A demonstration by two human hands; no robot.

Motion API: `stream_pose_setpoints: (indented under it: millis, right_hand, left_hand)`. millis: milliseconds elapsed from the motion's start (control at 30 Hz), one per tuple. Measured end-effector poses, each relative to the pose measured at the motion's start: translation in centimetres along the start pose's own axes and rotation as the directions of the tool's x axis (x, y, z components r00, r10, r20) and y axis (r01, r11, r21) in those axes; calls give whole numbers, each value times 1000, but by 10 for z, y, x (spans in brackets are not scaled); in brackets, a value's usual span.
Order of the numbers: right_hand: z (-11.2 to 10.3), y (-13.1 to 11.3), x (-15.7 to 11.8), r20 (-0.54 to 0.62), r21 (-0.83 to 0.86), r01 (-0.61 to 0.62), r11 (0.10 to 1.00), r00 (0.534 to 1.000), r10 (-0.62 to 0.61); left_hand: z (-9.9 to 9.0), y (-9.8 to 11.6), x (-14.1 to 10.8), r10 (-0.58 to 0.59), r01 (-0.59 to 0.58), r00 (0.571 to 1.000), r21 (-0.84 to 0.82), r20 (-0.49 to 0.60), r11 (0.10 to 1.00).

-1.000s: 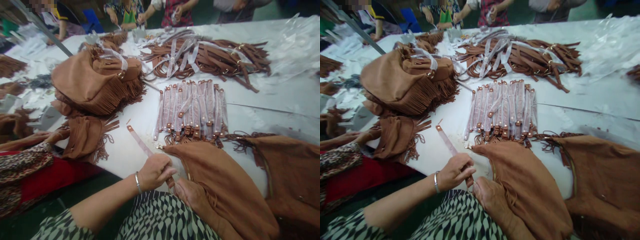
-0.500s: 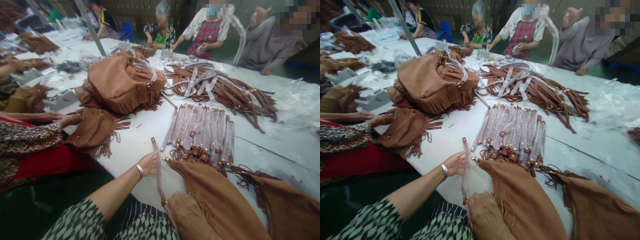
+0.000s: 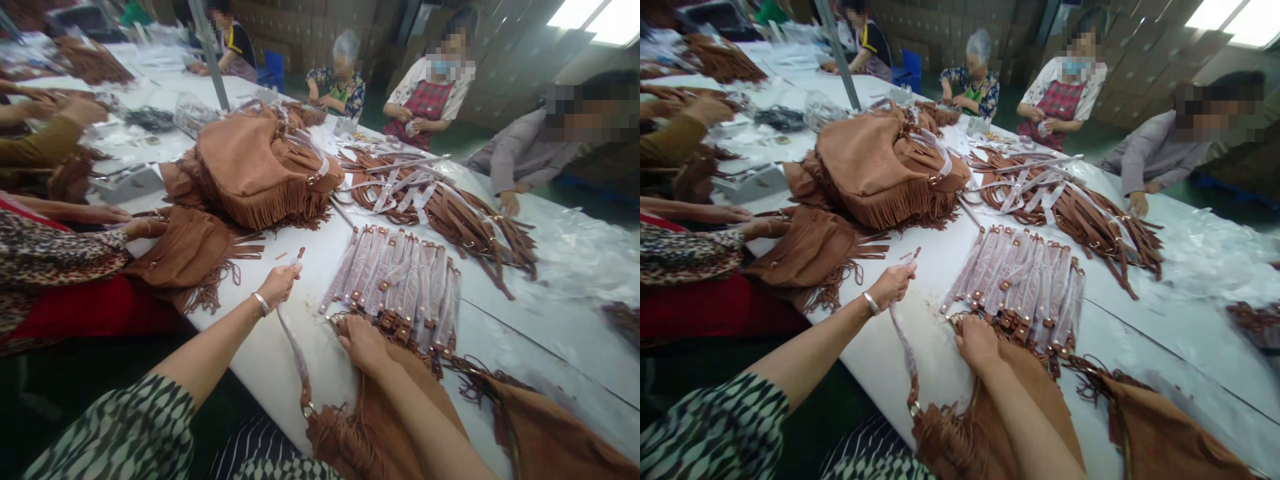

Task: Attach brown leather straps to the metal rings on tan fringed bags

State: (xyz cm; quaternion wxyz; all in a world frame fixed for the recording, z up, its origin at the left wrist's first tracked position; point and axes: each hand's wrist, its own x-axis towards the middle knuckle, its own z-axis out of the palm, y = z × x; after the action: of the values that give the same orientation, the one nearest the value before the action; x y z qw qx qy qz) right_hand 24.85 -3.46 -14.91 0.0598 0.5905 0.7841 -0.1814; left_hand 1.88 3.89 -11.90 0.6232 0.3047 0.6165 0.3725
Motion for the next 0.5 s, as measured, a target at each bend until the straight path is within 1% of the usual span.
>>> stream_pose_setpoints:
  millis: [33, 67, 100, 133, 167, 200, 233, 267, 300, 333, 367, 433, 467, 500]
  right_hand:
    - [8, 2, 8, -7, -30, -22, 999, 1000, 21]
    - [15, 2, 15, -17, -58, -36, 998, 999, 35]
    - [22, 3, 20, -27, -82, -43, 996, 999, 41]
    - [27, 3, 23, -35, -100, -44, 994, 999, 41]
    - [30, 3, 23, -45, -115, -39, 993, 998, 34]
    - [29, 3, 22, -59, -127, -27, 992, 998, 20]
    - [26, 4, 20, -75, -137, -14, 991, 997, 4]
    - [19, 5, 15, -95, -146, 0, 989, 995, -14]
    - [11, 5, 9, -117, -156, 14, 988, 993, -33]
    - [2, 6, 2, -140, -166, 27, 986, 989, -51]
    - [-8, 5, -6, -164, -177, 37, 984, 984, -66]
    - [-24, 1, -25, -202, -194, 44, 980, 976, -83]
    - [-29, -3, -35, -220, -199, 42, 979, 972, -86]
    - [-32, -8, -44, -245, -202, 43, 978, 965, -93]
  left_hand:
    - [-10, 6, -8, 63, -62, 998, 22, -24, 998]
    - [-21, 12, -15, 155, -151, 987, 82, -45, 985]
    - [-31, 18, -21, 272, -258, 961, 186, -54, 948]
    - [-41, 22, -26, 392, -362, 919, 327, -28, 873]
    - [-50, 24, -30, 491, -446, 870, 480, 37, 755]
    - [-57, 26, -33, 546, -501, 827, 612, 130, 612]
    - [-63, 25, -35, 552, -525, 804, 701, 222, 483]
    - [-65, 23, -36, 522, -529, 803, 747, 287, 403]
    - [-64, 20, -37, 489, -530, 809, 765, 326, 367]
    - [-59, 17, -38, 466, -530, 817, 760, 339, 377]
    - [-51, 13, -38, 451, -528, 828, 730, 332, 433]
    - [-27, 5, -43, 390, -502, 864, 583, 317, 639]
    - [-12, 1, -47, 341, -466, 881, 477, 328, 746]
    - [3, -2, -52, 283, -411, 892, 370, 353, 833]
